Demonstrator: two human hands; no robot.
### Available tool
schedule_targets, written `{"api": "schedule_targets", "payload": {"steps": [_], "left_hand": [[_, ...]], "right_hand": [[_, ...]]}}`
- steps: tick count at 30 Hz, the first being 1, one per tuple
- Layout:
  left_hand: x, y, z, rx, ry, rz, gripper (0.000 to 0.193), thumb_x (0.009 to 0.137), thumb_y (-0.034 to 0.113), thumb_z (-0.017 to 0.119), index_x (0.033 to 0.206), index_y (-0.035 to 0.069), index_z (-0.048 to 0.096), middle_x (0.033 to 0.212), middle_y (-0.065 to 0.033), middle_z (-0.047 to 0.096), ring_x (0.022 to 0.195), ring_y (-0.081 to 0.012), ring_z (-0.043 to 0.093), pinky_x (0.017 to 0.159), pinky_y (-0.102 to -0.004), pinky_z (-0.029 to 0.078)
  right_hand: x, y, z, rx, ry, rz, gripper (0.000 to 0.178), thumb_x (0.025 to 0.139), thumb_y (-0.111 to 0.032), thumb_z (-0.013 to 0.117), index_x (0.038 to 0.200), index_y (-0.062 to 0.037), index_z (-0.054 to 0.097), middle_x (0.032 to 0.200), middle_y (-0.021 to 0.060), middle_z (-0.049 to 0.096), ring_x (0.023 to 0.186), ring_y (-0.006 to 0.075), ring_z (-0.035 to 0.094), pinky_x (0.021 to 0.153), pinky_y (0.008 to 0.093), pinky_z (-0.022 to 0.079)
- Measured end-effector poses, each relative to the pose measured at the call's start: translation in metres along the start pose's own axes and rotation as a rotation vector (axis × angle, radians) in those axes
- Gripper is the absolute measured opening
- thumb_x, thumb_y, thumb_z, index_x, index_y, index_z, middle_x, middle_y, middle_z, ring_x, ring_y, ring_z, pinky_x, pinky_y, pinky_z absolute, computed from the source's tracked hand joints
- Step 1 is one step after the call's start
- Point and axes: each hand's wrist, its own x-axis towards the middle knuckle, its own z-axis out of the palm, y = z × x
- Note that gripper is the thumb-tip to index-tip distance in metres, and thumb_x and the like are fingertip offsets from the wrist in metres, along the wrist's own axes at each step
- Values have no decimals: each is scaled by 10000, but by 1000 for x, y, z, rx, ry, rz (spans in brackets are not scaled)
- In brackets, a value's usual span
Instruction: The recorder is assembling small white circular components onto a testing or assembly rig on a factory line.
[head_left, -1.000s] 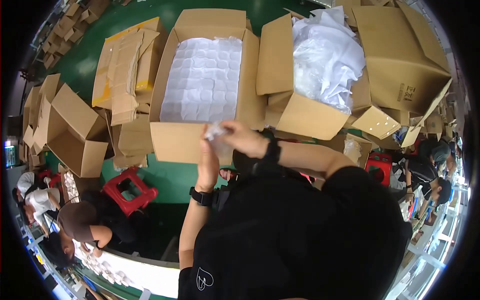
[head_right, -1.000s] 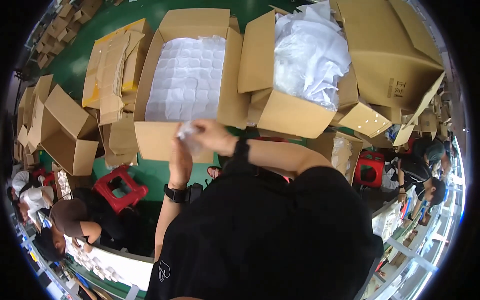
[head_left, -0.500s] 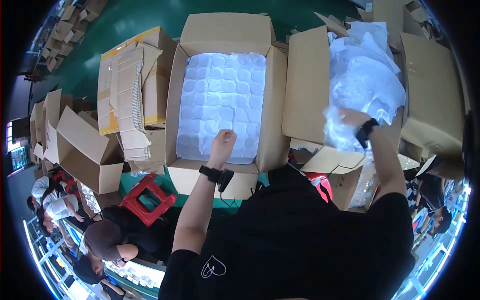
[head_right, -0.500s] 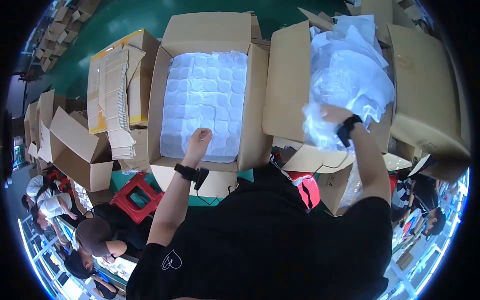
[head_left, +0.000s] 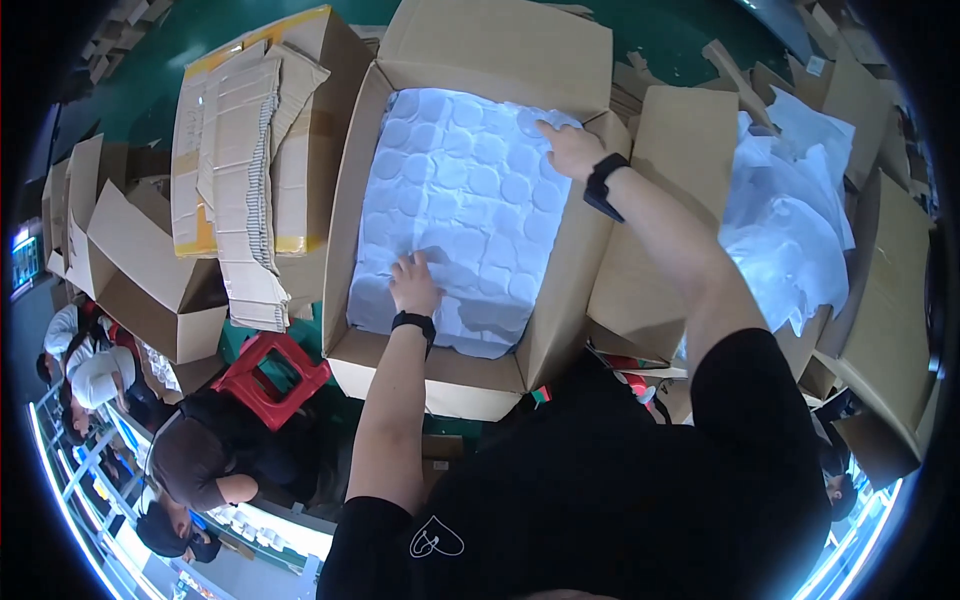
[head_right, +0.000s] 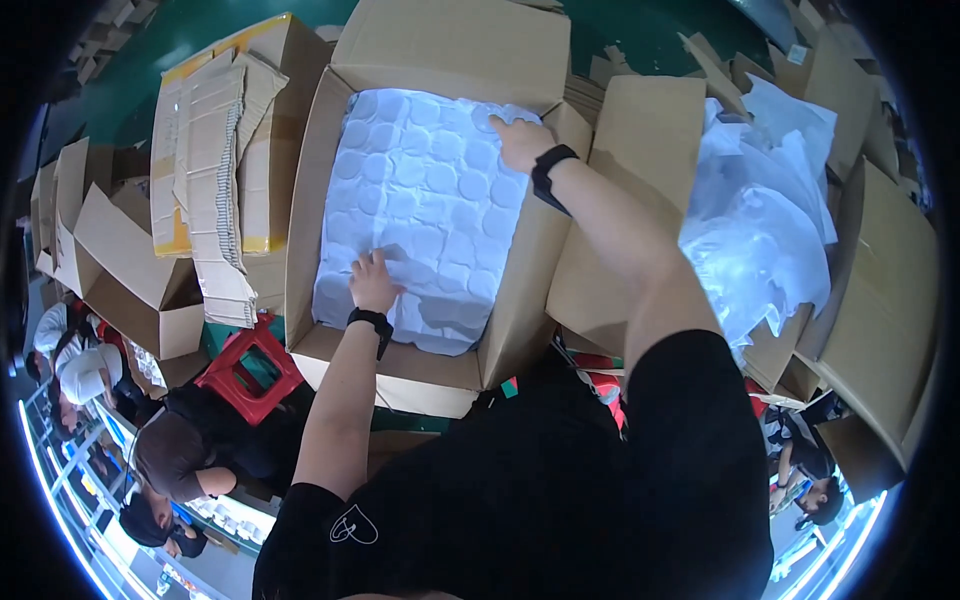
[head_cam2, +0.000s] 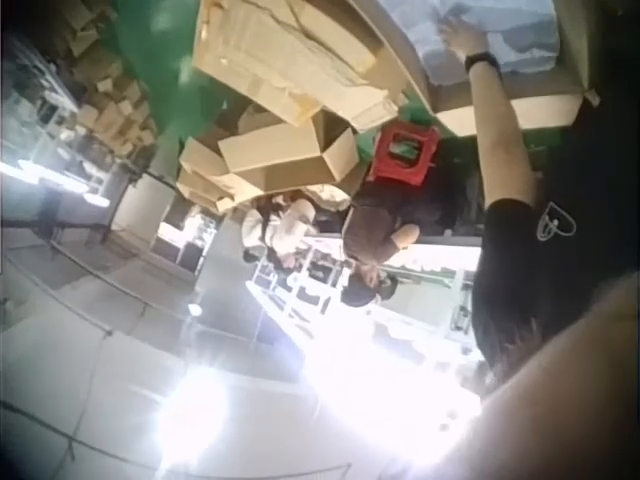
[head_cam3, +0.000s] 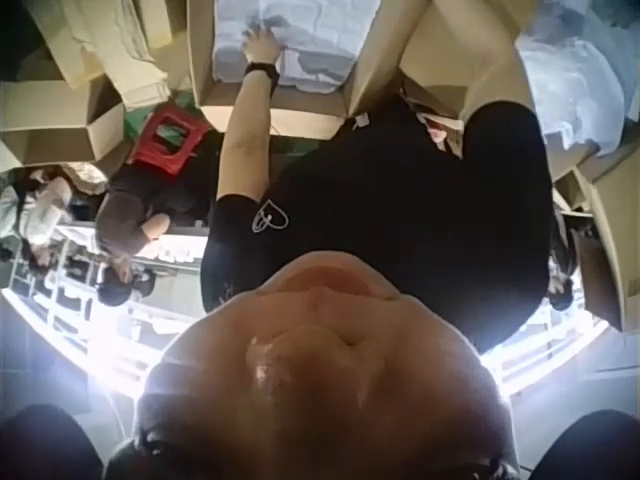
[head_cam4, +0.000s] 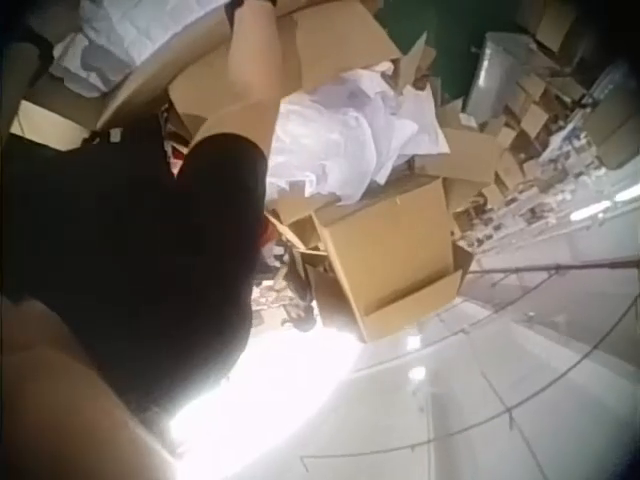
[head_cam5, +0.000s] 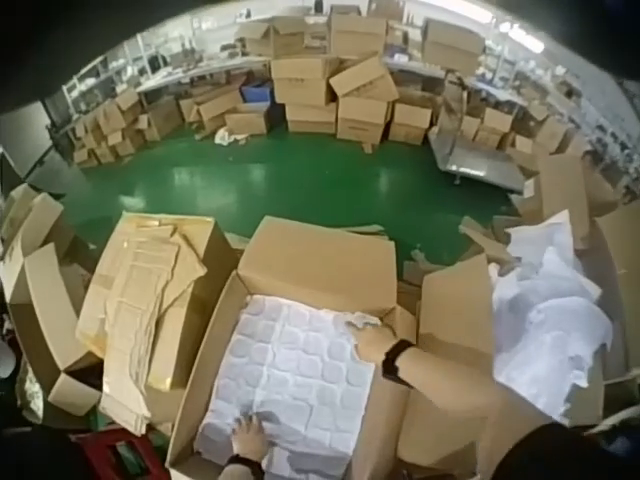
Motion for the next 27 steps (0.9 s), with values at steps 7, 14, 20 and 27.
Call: {"api": "schedule_targets", "payload": {"steps": [7,14,20,27], "left_hand": [[9,-13,-30,-107,2,7,313,740,128,684,990,55,511,1011,-173,540,1006,-299,543,882,-453,429],[-27,13,-75,-1133,465,169,224,802,-21,570,992,48,474,1236,-192,494,1120,-283,510,942,-398,400],[-75,155,-161,-1548,195,802,265,857,-97,436,1078,50,434,1353,-188,417,1216,-241,443,984,-339,357],[-130,389,-133,-887,-351,1573,327,801,29,479,1121,93,451,1257,-117,520,1211,-282,459,974,-653,148]], "right_hand": [[26,11,42,83,-29,97,315,818,-286,609,1011,-36,599,859,189,639,804,354,619,747,427,479],[-94,20,-98,855,211,229,254,859,-225,637,988,-6,630,896,67,662,798,143,619,728,263,470],[-274,29,-179,1113,704,386,223,877,-138,612,1047,7,625,965,52,647,902,112,582,813,260,449],[-484,-7,-200,738,1351,738,199,884,-62,572,1043,52,610,1007,86,628,946,138,577,880,273,443]]}}
